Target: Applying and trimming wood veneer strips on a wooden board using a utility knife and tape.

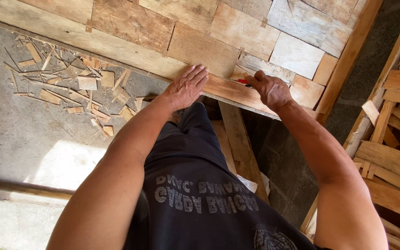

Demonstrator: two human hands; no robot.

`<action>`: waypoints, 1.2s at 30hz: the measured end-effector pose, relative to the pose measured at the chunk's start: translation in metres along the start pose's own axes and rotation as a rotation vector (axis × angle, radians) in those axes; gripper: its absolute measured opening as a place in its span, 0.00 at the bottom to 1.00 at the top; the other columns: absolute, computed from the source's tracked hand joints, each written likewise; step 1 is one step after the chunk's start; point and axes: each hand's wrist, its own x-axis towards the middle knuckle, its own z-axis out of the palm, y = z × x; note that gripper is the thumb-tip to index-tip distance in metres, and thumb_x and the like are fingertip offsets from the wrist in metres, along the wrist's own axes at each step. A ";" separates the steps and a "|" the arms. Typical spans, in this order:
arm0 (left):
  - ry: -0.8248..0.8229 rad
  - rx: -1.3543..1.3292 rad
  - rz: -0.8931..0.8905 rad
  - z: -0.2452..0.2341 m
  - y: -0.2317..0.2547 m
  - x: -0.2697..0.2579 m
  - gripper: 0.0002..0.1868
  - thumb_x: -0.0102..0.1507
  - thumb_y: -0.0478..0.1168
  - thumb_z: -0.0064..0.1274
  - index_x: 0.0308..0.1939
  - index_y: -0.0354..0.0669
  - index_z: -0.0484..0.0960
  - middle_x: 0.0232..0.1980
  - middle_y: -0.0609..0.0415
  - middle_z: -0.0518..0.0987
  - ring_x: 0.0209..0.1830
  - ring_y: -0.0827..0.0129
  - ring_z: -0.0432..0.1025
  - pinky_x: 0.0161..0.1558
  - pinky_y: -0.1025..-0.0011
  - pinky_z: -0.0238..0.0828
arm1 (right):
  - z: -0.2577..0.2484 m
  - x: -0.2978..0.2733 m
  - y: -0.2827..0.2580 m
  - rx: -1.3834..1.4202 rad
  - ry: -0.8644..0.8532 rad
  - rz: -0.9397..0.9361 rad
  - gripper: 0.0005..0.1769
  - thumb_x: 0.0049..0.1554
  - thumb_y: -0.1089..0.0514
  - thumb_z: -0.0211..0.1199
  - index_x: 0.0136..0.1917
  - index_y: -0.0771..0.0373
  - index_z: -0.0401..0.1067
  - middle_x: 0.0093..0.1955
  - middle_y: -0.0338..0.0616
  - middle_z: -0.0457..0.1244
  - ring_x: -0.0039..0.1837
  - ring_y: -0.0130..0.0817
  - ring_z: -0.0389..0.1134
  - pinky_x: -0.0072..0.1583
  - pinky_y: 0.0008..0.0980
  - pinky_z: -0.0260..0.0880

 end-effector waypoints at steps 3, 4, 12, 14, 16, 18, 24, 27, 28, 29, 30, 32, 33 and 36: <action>-0.023 0.097 0.020 -0.007 0.002 0.001 0.33 0.71 0.53 0.36 0.76 0.38 0.60 0.82 0.47 0.53 0.82 0.57 0.44 0.79 0.59 0.33 | 0.000 -0.004 0.001 0.033 0.076 0.002 0.26 0.68 0.64 0.48 0.75 0.43 0.64 0.60 0.40 0.63 0.41 0.36 0.69 0.44 0.32 0.77; -0.024 0.097 0.022 -0.007 0.002 -0.001 0.33 0.71 0.53 0.36 0.76 0.38 0.60 0.82 0.47 0.53 0.82 0.57 0.44 0.79 0.59 0.33 | -0.007 -0.004 -0.002 0.034 0.075 0.004 0.26 0.68 0.64 0.48 0.75 0.43 0.64 0.60 0.40 0.63 0.41 0.36 0.69 0.44 0.32 0.77; 0.007 0.057 0.010 -0.015 0.007 -0.001 0.32 0.71 0.51 0.39 0.74 0.36 0.65 0.81 0.44 0.57 0.82 0.55 0.48 0.80 0.59 0.35 | -0.010 -0.008 -0.011 0.106 -0.002 0.126 0.28 0.66 0.67 0.47 0.73 0.43 0.68 0.57 0.45 0.63 0.38 0.39 0.69 0.40 0.33 0.77; 0.018 0.060 0.012 -0.015 0.007 0.002 0.31 0.71 0.50 0.40 0.73 0.35 0.66 0.81 0.43 0.58 0.82 0.54 0.49 0.81 0.59 0.35 | -0.014 -0.013 -0.011 0.093 0.061 0.103 0.26 0.66 0.65 0.48 0.72 0.43 0.70 0.56 0.43 0.64 0.40 0.38 0.69 0.41 0.33 0.76; 0.027 0.060 0.016 -0.015 0.010 0.002 0.30 0.71 0.49 0.40 0.73 0.35 0.67 0.80 0.42 0.59 0.82 0.53 0.50 0.81 0.58 0.36 | -0.022 -0.020 -0.011 0.081 0.121 0.082 0.24 0.67 0.63 0.49 0.71 0.43 0.71 0.54 0.42 0.65 0.41 0.36 0.69 0.42 0.33 0.76; 0.034 0.105 0.035 -0.017 0.011 0.001 0.31 0.69 0.49 0.41 0.71 0.32 0.68 0.79 0.39 0.60 0.81 0.51 0.51 0.80 0.57 0.37 | -0.037 -0.028 -0.008 0.084 0.130 -0.024 0.21 0.68 0.62 0.50 0.67 0.42 0.74 0.55 0.40 0.66 0.42 0.35 0.70 0.43 0.33 0.75; 0.111 0.086 -0.028 -0.029 0.021 0.019 0.22 0.68 0.45 0.44 0.58 0.31 0.79 0.66 0.36 0.73 0.71 0.50 0.64 0.76 0.52 0.45 | 0.019 -0.054 0.009 0.443 0.323 0.382 0.20 0.67 0.60 0.60 0.71 0.48 0.71 0.56 0.44 0.67 0.44 0.34 0.70 0.38 0.29 0.73; -0.010 0.037 -0.149 -0.012 0.023 0.046 0.13 0.65 0.32 0.47 0.52 0.39 0.82 0.55 0.45 0.79 0.61 0.59 0.70 0.77 0.51 0.52 | 0.070 -0.060 0.014 0.442 0.618 0.507 0.30 0.62 0.61 0.67 0.76 0.56 0.65 0.51 0.44 0.66 0.48 0.38 0.69 0.50 0.36 0.71; -0.009 0.038 -0.147 -0.008 0.025 0.053 0.13 0.65 0.32 0.47 0.52 0.39 0.82 0.55 0.45 0.79 0.61 0.59 0.70 0.77 0.51 0.52 | 0.078 -0.060 0.012 0.442 0.620 0.509 0.30 0.62 0.61 0.67 0.76 0.56 0.65 0.51 0.44 0.66 0.48 0.38 0.69 0.50 0.36 0.71; 0.070 0.006 -0.117 -0.005 0.026 0.060 0.11 0.64 0.30 0.48 0.48 0.40 0.82 0.52 0.48 0.79 0.57 0.60 0.70 0.70 0.54 0.58 | 0.087 -0.059 0.010 0.681 0.669 0.623 0.30 0.63 0.63 0.62 0.77 0.55 0.62 0.51 0.45 0.65 0.49 0.38 0.69 0.48 0.36 0.73; 0.146 -0.028 -0.088 -0.001 0.029 0.066 0.09 0.64 0.28 0.49 0.45 0.41 0.83 0.48 0.50 0.78 0.53 0.61 0.70 0.64 0.57 0.64 | 0.097 -0.060 0.007 0.924 0.709 0.734 0.30 0.64 0.65 0.58 0.77 0.55 0.60 0.51 0.45 0.63 0.49 0.38 0.68 0.46 0.37 0.74; 0.184 -0.045 -0.016 0.002 0.035 0.075 0.07 0.63 0.29 0.51 0.41 0.40 0.83 0.48 0.51 0.77 0.53 0.61 0.70 0.61 0.59 0.66 | 0.095 -0.060 0.000 0.859 0.716 0.771 0.29 0.65 0.63 0.61 0.76 0.56 0.58 0.50 0.45 0.64 0.48 0.39 0.69 0.48 0.39 0.73; 0.224 -0.062 0.055 0.004 0.038 0.079 0.04 0.61 0.31 0.52 0.38 0.39 0.83 0.47 0.51 0.76 0.52 0.60 0.69 0.57 0.62 0.67 | 0.094 -0.060 -0.003 0.792 0.722 0.806 0.29 0.66 0.60 0.65 0.74 0.58 0.56 0.48 0.45 0.65 0.48 0.39 0.69 0.50 0.42 0.71; 0.349 -0.033 0.083 0.006 0.039 0.077 0.04 0.60 0.32 0.53 0.36 0.36 0.83 0.46 0.50 0.75 0.50 0.60 0.69 0.53 0.62 0.68 | 0.096 -0.060 -0.006 0.776 0.730 0.871 0.31 0.64 0.58 0.67 0.74 0.57 0.56 0.50 0.45 0.65 0.49 0.39 0.68 0.50 0.42 0.69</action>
